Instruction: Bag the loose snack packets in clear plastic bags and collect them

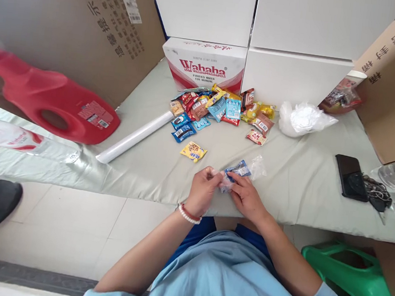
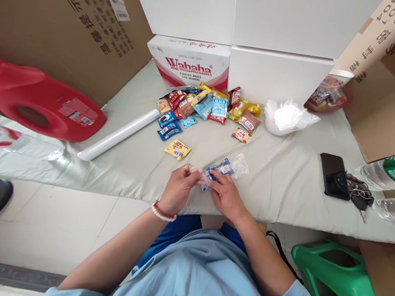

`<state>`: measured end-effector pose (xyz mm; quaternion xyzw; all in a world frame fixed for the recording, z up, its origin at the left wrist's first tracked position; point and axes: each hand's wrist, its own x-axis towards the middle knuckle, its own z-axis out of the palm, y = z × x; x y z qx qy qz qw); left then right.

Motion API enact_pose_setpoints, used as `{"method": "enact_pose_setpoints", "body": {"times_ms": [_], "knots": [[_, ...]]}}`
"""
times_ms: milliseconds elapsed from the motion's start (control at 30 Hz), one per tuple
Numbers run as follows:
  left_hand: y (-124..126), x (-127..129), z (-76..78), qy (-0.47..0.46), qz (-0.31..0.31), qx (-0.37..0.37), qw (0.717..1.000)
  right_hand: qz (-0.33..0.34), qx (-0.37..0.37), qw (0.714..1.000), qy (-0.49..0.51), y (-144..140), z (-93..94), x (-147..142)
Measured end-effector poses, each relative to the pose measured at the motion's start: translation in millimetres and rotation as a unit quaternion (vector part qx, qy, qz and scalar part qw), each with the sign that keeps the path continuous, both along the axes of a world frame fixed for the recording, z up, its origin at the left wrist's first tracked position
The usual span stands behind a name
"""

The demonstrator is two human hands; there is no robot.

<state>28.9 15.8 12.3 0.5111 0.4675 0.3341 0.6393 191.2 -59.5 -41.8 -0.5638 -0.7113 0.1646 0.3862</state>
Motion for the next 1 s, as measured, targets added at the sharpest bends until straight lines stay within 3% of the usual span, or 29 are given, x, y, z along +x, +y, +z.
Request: {"method": "enact_pose_setpoints", "body": {"times_ms": [67,133,167,267,333,400,500,567,667,833,1000], "knots": [[4,21,-6.3,-0.015,-0.031,0.022,0.999,0.012,-0.015,0.999,0.034,-3,2.5,4],[2,34,-10.7,0.064,-0.100,0.134,0.984,-0.014,-0.045,0.994,0.095,-8,5.9,10],[0,38,-12.0,0.121,-0.136,0.207,0.961,-0.055,-0.058,0.989,0.127,-10,7.9,14],[-13,41,-13.9,0.281,-0.211,0.379,0.856,-0.251,-0.034,0.956,0.145,-13,14.2,30],[-20,40,-15.2,0.354,-0.212,0.431,0.803,-0.368,0.015,0.926,0.078,-12,16.2,42],[-24,40,-17.8,0.383,-0.203,0.459,0.775,-0.414,0.015,0.910,-0.005,-10,14.6,55],[-26,39,-24.9,0.375,-0.180,0.486,0.769,-0.367,-0.087,0.923,-0.083,-12,9.1,69],[-26,38,-31.1,0.353,-0.151,0.498,0.778,-0.332,-0.123,0.932,-0.076,-15,9.0,73],[-27,33,-40.5,0.303,-0.106,0.516,0.794,-0.307,-0.080,0.948,-0.025,-17,20.3,62],[-26,15,-48.0,0.226,-0.042,0.536,0.812,-0.092,-0.051,0.994,-0.040,0,47.2,23],[-23,-2,-47.7,0.234,-0.013,0.526,0.818,-0.133,-0.119,0.967,-0.184,26,60.6,4]]}}
